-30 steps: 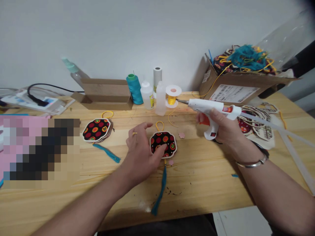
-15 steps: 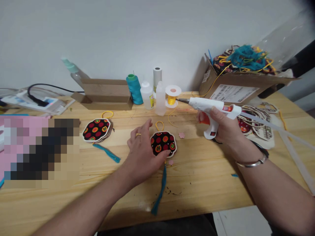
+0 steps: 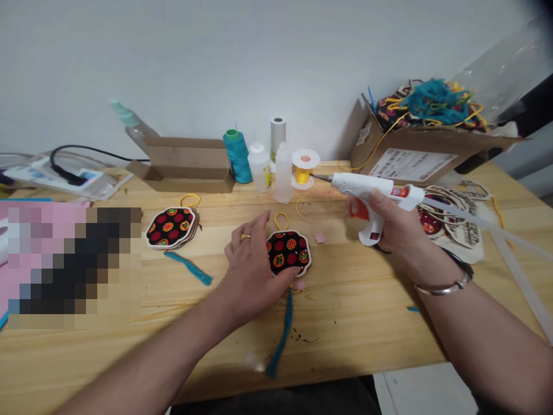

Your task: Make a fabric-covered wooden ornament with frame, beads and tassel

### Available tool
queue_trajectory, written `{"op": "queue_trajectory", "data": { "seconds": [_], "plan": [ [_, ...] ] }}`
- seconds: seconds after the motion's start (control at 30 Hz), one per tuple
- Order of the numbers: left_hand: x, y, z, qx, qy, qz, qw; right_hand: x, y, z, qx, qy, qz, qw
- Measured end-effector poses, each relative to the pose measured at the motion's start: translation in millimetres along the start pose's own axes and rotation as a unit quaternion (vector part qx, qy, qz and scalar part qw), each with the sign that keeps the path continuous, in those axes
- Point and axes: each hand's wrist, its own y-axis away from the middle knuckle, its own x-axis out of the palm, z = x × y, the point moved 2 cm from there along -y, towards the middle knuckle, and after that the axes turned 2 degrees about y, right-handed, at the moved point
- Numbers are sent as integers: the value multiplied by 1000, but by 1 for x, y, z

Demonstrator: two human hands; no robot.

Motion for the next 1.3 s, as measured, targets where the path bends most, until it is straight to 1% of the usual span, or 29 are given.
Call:
{"op": "queue_trajectory", "data": {
  "seconds": [0.13,0.23,0.53,0.9,1.1,1.3],
  "plan": [
    [-1,0,-2,-15,10,7,1000,1,1,0,3,9,-5,1000],
    [-1,-1,-3,-18,10,11,1000,2,1,1,-1,-10,2,1000],
    [0,-1,-2,-25,-21,26,999,2,0,0,-16,-11,8,1000],
    [1,1,1,-7,-33,19,999,3,0,0,-26,5,13,1000],
    [1,0,0,-15,-33,29,999,3,0,0,-17,5,12,1000],
    [1,-1,0,-13,-33,25,999,3,0,0,-21,-16,17,1000]
  ]
}}
